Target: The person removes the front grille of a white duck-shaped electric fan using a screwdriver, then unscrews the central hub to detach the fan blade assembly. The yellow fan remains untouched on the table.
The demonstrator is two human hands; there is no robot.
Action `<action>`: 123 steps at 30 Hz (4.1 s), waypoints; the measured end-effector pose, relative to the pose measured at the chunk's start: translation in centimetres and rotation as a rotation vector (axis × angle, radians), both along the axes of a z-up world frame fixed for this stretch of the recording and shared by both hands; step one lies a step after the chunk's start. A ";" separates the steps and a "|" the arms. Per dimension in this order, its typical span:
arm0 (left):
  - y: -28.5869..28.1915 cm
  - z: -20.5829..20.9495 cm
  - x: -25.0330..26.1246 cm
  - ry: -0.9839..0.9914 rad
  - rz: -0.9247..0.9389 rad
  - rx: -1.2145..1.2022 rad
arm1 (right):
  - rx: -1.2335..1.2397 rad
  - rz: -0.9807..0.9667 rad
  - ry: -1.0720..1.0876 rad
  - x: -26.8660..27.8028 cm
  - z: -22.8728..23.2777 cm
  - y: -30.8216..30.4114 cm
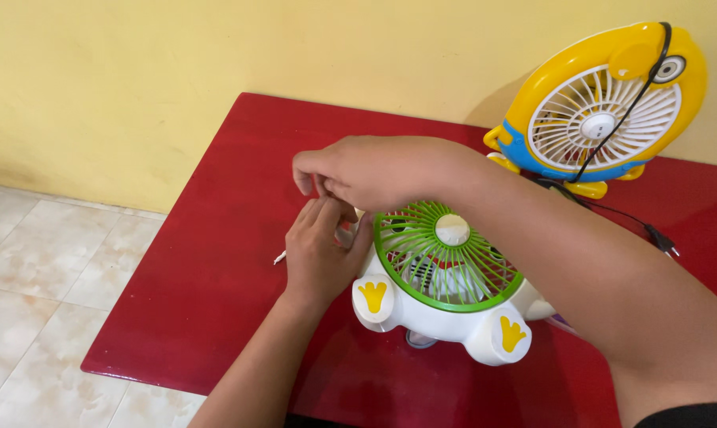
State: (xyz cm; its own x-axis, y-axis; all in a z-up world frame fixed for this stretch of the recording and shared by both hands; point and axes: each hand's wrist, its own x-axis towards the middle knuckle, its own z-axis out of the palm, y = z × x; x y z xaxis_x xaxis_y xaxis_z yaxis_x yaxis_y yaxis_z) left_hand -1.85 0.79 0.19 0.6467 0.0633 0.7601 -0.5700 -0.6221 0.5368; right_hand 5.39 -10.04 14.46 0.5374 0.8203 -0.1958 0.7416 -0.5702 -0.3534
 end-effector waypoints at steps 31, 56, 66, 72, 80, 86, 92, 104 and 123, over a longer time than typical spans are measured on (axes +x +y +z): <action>-1.6 7.1 -0.3 0.378 -0.391 0.336 | 0.766 -0.390 -0.442 -9.3 -8.4 -20.8; -3.7 4.3 1.8 0.198 -0.533 0.570 | 0.420 -0.263 -0.344 -4.9 -9.3 -17.8; -3.8 3.9 2.1 0.233 -0.522 0.532 | 0.430 -0.289 -0.339 -4.8 -9.5 -17.7; -4.1 3.1 2.1 0.187 -0.501 0.519 | 0.443 -0.284 -0.342 -4.8 -9.6 -17.6; -4.6 3.7 1.3 0.187 -0.458 0.497 | 0.427 -0.298 -0.367 -5.1 -9.7 -17.4; -5.0 4.3 0.6 0.198 -0.417 0.473 | 0.429 -0.260 -0.363 -4.9 -9.9 -17.7; -5.8 4.0 0.2 0.175 -0.349 0.460 | 0.459 -0.260 -0.341 -4.6 -10.1 -17.9; -5.9 4.9 -0.5 0.223 -0.329 0.445 | 0.496 -0.321 -0.380 -4.9 -10.1 -17.5; -4.7 4.8 -0.3 0.268 -0.486 0.456 | 0.488 -0.418 -0.528 -6.3 -9.0 -16.8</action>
